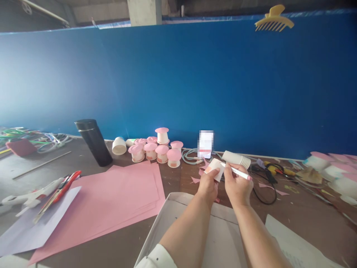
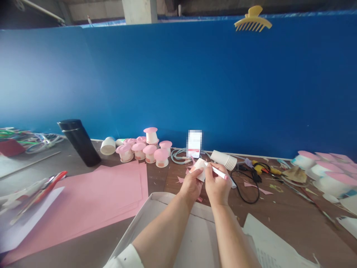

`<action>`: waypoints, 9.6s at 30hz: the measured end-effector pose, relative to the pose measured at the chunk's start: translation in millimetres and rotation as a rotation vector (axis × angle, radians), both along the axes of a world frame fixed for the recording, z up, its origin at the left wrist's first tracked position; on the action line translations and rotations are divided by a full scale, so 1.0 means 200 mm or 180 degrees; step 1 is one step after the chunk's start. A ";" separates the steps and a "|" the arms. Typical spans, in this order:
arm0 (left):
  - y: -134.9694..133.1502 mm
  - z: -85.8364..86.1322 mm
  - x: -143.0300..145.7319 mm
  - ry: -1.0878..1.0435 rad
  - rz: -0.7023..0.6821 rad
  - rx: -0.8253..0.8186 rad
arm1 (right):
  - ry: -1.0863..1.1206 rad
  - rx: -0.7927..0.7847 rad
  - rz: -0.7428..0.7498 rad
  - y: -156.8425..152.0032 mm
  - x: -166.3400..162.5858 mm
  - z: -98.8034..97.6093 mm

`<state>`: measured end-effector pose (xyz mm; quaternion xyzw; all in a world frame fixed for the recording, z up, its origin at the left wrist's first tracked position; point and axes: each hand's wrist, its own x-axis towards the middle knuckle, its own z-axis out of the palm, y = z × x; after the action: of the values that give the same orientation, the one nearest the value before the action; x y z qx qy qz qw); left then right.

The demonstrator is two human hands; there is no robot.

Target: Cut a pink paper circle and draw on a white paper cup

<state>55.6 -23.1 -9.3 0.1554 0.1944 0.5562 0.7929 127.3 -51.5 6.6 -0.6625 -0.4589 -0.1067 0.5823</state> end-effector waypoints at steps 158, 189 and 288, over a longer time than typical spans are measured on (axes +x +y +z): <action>0.03 -0.03 0.02 -0.0028 0.0150 0.0363 | -0.0212 -0.0055 0.0077 0.00 -0.04 -0.01; 0.04 -0.03 0.00 -0.0212 0.0083 0.0228 | 0.0232 0.0384 0.0152 0.01 -0.03 -0.02; 0.02 -0.01 0.01 -0.0014 0.0017 0.0266 | -0.0164 0.0074 0.0036 0.01 -0.03 -0.02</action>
<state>57.1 -19.3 -11.4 0.1867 0.1697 0.5662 0.7847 121.9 -50.0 1.9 -0.6501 -0.4762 -0.1257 0.5786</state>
